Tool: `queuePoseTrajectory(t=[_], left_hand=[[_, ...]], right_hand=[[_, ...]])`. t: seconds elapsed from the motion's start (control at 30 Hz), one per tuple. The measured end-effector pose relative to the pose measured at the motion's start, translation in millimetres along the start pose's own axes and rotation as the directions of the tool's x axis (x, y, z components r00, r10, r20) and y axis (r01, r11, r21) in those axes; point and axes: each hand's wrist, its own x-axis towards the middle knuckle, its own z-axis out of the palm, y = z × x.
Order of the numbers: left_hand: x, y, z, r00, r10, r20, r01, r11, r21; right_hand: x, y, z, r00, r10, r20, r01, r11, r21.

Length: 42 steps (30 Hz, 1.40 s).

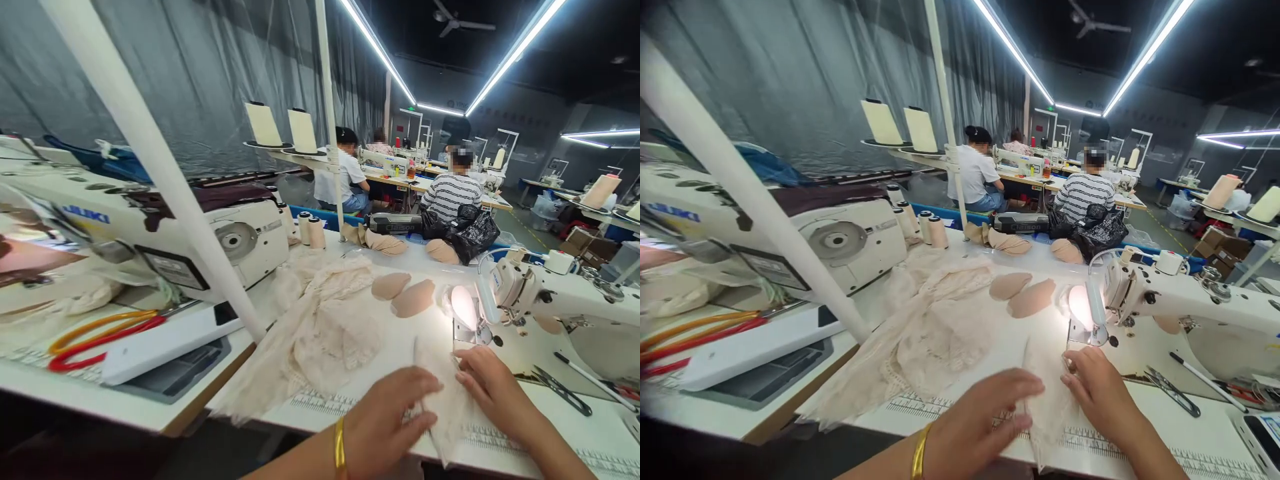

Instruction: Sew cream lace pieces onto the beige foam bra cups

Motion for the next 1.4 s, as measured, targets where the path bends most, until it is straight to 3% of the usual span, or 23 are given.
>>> queuePoseTrajectory(t=[0.1, 0.17, 0.27, 0.37, 0.47, 0.57, 0.7, 0.8, 0.9, 1.0, 1.1, 1.2, 1.3, 1.4], left_hand=[[32, -20, -10, 0.941, -0.317, -0.118, 0.320, 0.947, 0.006], [55, -30, -9, 0.923, -0.367, -0.112, 0.373, 0.927, 0.037], [74, -31, -3, 0.944, -0.326, -0.057, 0.326, 0.945, -0.010], [76, -20, -3, 0.953, -0.303, -0.020, 0.298, 0.946, -0.127], [71, -7, -8, 0.959, -0.284, 0.001, 0.275, 0.929, -0.246], [67, 3, -11, 0.955, -0.298, -0.004, 0.271, 0.874, -0.404], [64, 10, -12, 0.942, -0.334, -0.008, 0.258, 0.742, -0.619], [61, 11, -14, 0.940, -0.339, 0.046, 0.266, 0.642, -0.719], [58, 12, -17, 0.934, -0.352, 0.065, 0.267, 0.564, -0.781], [58, 12, -20, 0.914, -0.370, 0.166, 0.339, 0.473, -0.813], [63, 9, -28, 0.889, -0.356, 0.288, 0.441, 0.497, -0.747], [75, -3, -42, 0.852, -0.365, 0.375, 0.516, 0.706, -0.484], [96, -24, -61, 0.862, -0.424, 0.278, 0.469, 0.875, -0.122], [122, -48, -80, 0.893, -0.431, 0.127, 0.431, 0.902, 0.025]], right_hand=[[0, -16, 14, 0.999, 0.037, -0.034, -0.037, 0.999, -0.002], [-3, -21, 23, 0.998, 0.027, -0.064, -0.026, 1.000, 0.010], [-10, -24, 29, 0.993, 0.021, -0.113, -0.014, 0.998, 0.064], [-16, -26, 24, 0.981, 0.159, -0.111, -0.126, 0.958, 0.259], [-14, -30, 14, 0.954, 0.301, -0.001, -0.248, 0.789, 0.563], [-4, -38, 9, 0.946, 0.306, 0.107, -0.273, 0.577, 0.769], [5, -51, 10, 0.932, 0.355, 0.069, -0.216, 0.393, 0.894], [5, -56, 12, 0.937, 0.346, 0.037, -0.167, 0.353, 0.921], [3, -56, 11, 0.949, 0.313, 0.034, -0.155, 0.370, 0.916], [4, -54, 9, 0.954, 0.296, 0.051, -0.159, 0.352, 0.922], [9, -49, 7, 0.936, 0.353, 0.010, -0.177, 0.443, 0.879], [18, -39, 10, 0.902, 0.431, -0.027, -0.218, 0.507, 0.834], [26, -28, 19, 0.882, 0.466, 0.068, -0.266, 0.374, 0.888], [32, -21, 27, 0.859, 0.490, 0.144, -0.321, 0.298, 0.899]])
